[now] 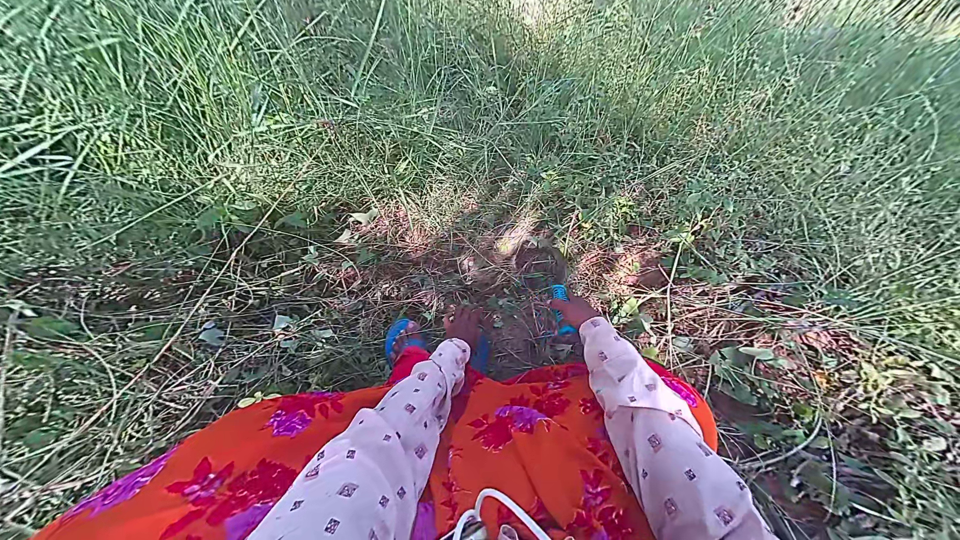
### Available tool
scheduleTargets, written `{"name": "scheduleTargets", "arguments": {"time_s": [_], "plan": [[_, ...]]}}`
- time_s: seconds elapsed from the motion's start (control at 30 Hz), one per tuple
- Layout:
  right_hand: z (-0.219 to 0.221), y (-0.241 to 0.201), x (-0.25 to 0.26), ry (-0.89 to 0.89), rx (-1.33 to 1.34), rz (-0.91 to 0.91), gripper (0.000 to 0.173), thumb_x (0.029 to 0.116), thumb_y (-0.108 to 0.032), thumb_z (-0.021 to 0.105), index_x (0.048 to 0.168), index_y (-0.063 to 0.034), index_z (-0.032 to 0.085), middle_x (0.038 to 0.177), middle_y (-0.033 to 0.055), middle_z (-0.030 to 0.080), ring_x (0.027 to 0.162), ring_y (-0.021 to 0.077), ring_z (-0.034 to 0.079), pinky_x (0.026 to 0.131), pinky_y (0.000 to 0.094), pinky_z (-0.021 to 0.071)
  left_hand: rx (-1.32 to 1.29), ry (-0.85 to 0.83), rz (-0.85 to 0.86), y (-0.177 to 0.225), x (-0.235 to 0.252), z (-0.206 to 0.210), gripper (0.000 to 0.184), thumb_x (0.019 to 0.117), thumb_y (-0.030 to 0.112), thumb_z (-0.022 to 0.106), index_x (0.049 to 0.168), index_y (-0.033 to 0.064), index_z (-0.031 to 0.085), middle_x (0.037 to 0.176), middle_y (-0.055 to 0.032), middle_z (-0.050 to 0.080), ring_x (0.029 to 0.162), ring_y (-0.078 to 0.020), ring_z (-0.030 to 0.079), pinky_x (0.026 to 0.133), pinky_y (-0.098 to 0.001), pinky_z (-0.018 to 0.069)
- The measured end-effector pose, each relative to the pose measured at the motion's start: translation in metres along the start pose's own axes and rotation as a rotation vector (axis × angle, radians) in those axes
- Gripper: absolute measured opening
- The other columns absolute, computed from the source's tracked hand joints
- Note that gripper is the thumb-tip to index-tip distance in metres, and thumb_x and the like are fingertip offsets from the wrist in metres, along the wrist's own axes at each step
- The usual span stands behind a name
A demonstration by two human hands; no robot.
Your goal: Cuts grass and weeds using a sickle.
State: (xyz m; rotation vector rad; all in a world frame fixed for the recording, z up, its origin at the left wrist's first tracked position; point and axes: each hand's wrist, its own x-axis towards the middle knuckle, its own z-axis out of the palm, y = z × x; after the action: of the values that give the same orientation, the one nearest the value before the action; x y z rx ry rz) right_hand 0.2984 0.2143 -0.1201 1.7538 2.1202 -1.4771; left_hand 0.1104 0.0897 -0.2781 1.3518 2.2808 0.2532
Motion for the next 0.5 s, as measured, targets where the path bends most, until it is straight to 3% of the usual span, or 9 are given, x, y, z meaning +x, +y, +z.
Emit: {"name": "scheduleTargets", "arguments": {"time_s": [0.2,0.3,0.4,0.5], "plan": [[0.016,-0.012,0.0,-0.023,-0.255,0.02,0.051,0.1052,-0.034,0.059,0.138,0.0048,0.055,0.14,0.0261,0.056,0.131,0.0339,0.055,0.11,0.0507,0.0403,-0.2,0.092,-0.153,-0.003,0.005,-0.015,0.059,0.1047,0.028,0.055,0.158,0.0093,0.037,0.164,-0.016,0.036,0.154,-0.038,0.028,0.12,-0.0602,0.0275],[0.011,-0.013,-0.012,-0.075,-0.368,-0.01,0.052,0.1042,-0.034,0.06,0.138,0.0037,0.055,0.135,0.0266,0.059,0.126,0.0367,0.057,0.107,0.0544,0.0418,-0.351,0.112,-0.173,-0.006,0.011,-0.017,0.061,0.1062,0.028,0.054,0.157,0.0007,0.035,0.158,-0.0263,0.041,0.149,-0.0395,0.038,0.123,-0.0504,0.03],[0.005,-0.003,-0.016,-0.117,-0.424,-0.033,0.053,0.1043,-0.039,0.06,0.135,0.0045,0.057,0.13,0.028,0.062,0.123,0.0407,0.059,0.105,0.0601,0.0426,-0.512,0.171,-0.21,-0.014,0.018,-0.003,0.058,0.1058,0.026,0.057,0.156,0.0028,0.038,0.153,-0.027,0.046,0.143,-0.04,0.046,0.119,-0.0538,0.0364],[0.005,0.0,-0.012,-0.052,-0.305,-0.055,0.052,0.1039,-0.037,0.061,0.134,0.005,0.057,0.125,0.0304,0.063,0.118,0.044,0.06,0.1,0.0631,0.0443,-0.586,0.188,-0.236,-0.016,0.021,0.0,0.057,0.1059,0.024,0.057,0.155,0.0035,0.039,0.152,-0.0265,0.048,0.142,-0.0391,0.047,0.119,-0.053,0.0375]]}}
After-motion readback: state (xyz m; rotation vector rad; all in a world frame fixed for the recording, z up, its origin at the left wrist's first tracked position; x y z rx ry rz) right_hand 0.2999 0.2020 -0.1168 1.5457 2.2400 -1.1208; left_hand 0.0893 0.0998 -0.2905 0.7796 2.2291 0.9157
